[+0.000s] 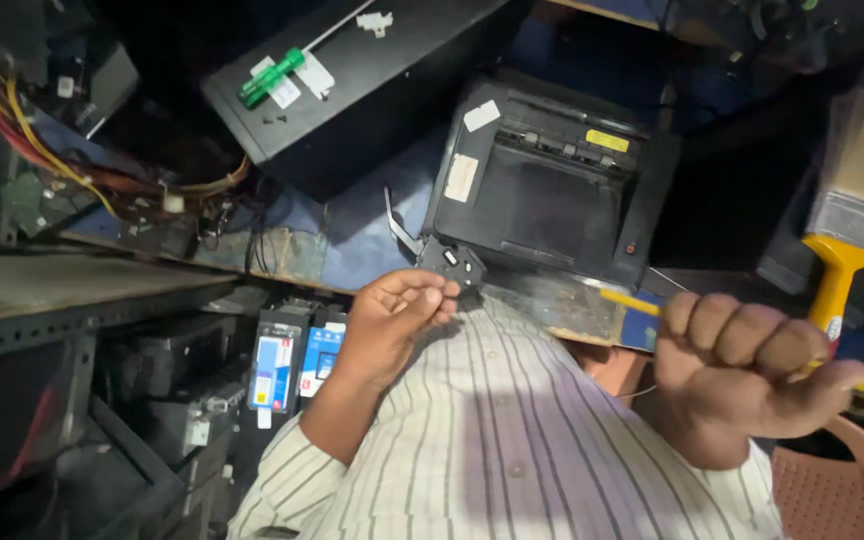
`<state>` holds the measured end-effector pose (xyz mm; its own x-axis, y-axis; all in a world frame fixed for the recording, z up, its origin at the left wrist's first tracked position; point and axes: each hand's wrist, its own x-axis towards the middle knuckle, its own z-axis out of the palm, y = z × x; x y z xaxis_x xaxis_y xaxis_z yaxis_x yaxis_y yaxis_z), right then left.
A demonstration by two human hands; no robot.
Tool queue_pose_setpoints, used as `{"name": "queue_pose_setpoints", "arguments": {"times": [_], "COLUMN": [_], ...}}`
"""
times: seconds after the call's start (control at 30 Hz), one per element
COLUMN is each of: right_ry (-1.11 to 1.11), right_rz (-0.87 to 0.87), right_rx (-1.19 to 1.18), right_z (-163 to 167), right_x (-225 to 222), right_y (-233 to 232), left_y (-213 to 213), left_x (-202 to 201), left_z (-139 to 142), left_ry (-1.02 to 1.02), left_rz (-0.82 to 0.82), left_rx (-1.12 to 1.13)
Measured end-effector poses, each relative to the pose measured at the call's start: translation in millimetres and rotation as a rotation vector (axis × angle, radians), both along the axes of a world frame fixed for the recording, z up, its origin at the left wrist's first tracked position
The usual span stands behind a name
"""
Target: The person uses a yellow screwdriver to remove screws from a black printer cartridge, opens the cartridge to inspect its interior, and then reassembles it by replacing the screws. The task is performed at a cluttered workbench with various electronic components and tools visible.
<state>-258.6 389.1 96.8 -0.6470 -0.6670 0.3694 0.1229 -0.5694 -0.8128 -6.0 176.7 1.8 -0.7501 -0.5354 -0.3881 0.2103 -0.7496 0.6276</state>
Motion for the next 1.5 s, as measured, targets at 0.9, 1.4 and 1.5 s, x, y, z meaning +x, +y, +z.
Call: {"name": "queue_pose_setpoints", "arguments": {"times": [0.9, 1.4, 1.5], "right_ry": [-0.115, -0.179, -0.113], "right_rz": [0.302, 0.241, 0.188], "right_rx": [-0.197, -0.237, -0.224], "right_z": [17, 4, 8], "right_x": [4, 17, 30], "right_y": [-18, -25, -37], "left_y": [47, 55, 52], "left_x": [-39, -45, -46], "left_z": [4, -4, -4], "left_ry": [0.128, 0.148, 0.249], "left_rz": [0.105, 0.241, 0.288], "left_rx": [0.266, 0.191, 0.256]}}
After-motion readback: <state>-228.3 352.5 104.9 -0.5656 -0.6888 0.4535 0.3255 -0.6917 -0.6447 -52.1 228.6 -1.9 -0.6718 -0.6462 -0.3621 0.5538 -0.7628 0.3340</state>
